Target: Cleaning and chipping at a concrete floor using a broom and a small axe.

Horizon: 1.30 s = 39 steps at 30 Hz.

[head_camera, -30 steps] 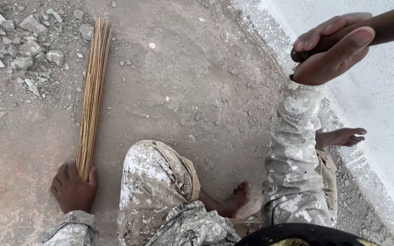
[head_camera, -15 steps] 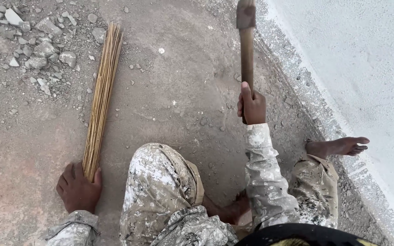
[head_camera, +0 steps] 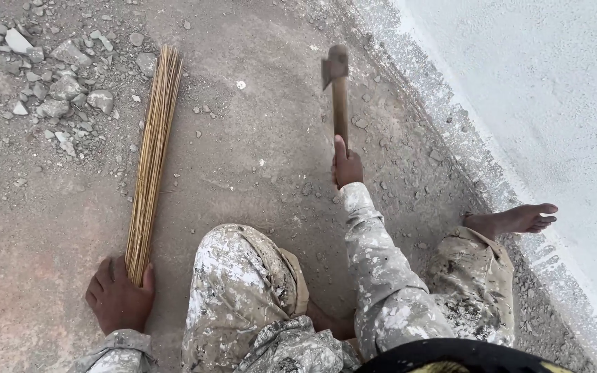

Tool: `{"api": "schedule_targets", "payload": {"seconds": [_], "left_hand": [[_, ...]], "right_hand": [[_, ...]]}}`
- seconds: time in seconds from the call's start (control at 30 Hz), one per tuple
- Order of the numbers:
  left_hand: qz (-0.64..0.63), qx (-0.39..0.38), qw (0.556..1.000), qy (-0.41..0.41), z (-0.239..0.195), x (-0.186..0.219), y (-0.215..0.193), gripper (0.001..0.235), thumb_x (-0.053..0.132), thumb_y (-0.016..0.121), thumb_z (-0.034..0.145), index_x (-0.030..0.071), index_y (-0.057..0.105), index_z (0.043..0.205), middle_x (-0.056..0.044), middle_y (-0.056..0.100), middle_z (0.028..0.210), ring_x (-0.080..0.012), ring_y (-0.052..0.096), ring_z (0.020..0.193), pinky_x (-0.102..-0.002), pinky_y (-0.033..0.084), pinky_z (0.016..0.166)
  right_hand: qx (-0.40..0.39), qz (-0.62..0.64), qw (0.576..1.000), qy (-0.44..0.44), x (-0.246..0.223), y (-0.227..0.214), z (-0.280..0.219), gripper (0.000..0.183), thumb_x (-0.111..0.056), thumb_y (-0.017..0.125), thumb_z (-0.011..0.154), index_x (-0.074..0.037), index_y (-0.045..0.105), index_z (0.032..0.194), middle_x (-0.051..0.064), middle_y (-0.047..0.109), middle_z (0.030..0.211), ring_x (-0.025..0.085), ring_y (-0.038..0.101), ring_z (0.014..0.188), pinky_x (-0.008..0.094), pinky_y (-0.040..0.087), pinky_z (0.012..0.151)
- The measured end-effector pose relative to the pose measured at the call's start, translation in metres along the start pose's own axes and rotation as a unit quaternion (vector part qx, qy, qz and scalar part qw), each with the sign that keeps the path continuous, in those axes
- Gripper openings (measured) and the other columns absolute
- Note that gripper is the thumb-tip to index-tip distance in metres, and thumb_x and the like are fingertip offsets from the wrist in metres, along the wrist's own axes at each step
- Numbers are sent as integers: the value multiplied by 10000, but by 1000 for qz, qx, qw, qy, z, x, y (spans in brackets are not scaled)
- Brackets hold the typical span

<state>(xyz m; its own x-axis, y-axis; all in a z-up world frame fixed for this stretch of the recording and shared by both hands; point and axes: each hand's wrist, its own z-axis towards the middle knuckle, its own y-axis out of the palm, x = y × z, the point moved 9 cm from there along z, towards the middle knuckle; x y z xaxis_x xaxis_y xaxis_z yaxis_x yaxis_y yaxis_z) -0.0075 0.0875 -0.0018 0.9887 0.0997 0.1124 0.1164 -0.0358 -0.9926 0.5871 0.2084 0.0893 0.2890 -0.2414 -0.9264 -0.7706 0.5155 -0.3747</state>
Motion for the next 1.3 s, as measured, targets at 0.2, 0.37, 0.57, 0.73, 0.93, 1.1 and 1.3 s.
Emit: {"api": "schedule_targets", "payload": {"seconds": [0.2,0.37,0.57,0.73,0.93,1.1,1.3], "left_hand": [[-16,-12,1000,-4,4,-3,-2,681,577,573,980,95,576,1462,-177,505,1518,-374,468,1411,-537,337,1190],[-16,2,1000,14,3,1,-3,669,570,584,988,100,571,1464,-176,503,1523,-377,471,1412,-540,341,1193],[-19,18,1000,17,2,5,-5,639,568,594,1000,101,584,1436,-168,527,1536,-385,469,1429,-544,342,1206],[-4,19,1000,9,5,-1,2,665,578,599,983,92,595,1437,-174,534,1518,-394,468,1413,-550,339,1178],[-10,18,1000,2,3,-4,7,694,597,581,979,93,574,1457,-171,518,1536,-400,452,1423,-552,327,1188],[-1,9,1000,3,5,-6,9,699,599,577,982,84,572,1454,-184,517,1522,-413,450,1417,-561,327,1174],[13,14,1000,14,5,-6,14,679,588,580,1001,78,577,1449,-189,528,1531,-406,468,1421,-558,346,1179]], "right_hand": [[-8,-68,963,261,44,-42,-42,679,-701,558,937,-83,559,655,27,503,509,159,501,382,337,435,385],[40,-23,979,196,12,-84,-57,655,-673,530,973,-96,550,664,24,505,516,141,507,389,322,439,379],[79,56,980,174,42,-92,-100,620,-616,557,987,-87,556,664,24,506,505,145,506,381,309,427,375],[14,-35,966,255,65,-78,-135,681,-665,615,922,-44,573,646,45,525,501,166,528,385,337,450,400],[-19,-163,946,281,54,-89,-143,677,-689,645,876,-53,630,647,62,582,501,170,585,404,337,486,437],[42,-65,994,80,-56,-136,-114,615,-639,567,967,-89,599,694,18,563,530,129,578,430,295,482,424],[45,145,931,-333,-239,-188,-87,597,-631,524,1085,-54,565,936,52,560,632,149,590,514,299,516,489]]}}
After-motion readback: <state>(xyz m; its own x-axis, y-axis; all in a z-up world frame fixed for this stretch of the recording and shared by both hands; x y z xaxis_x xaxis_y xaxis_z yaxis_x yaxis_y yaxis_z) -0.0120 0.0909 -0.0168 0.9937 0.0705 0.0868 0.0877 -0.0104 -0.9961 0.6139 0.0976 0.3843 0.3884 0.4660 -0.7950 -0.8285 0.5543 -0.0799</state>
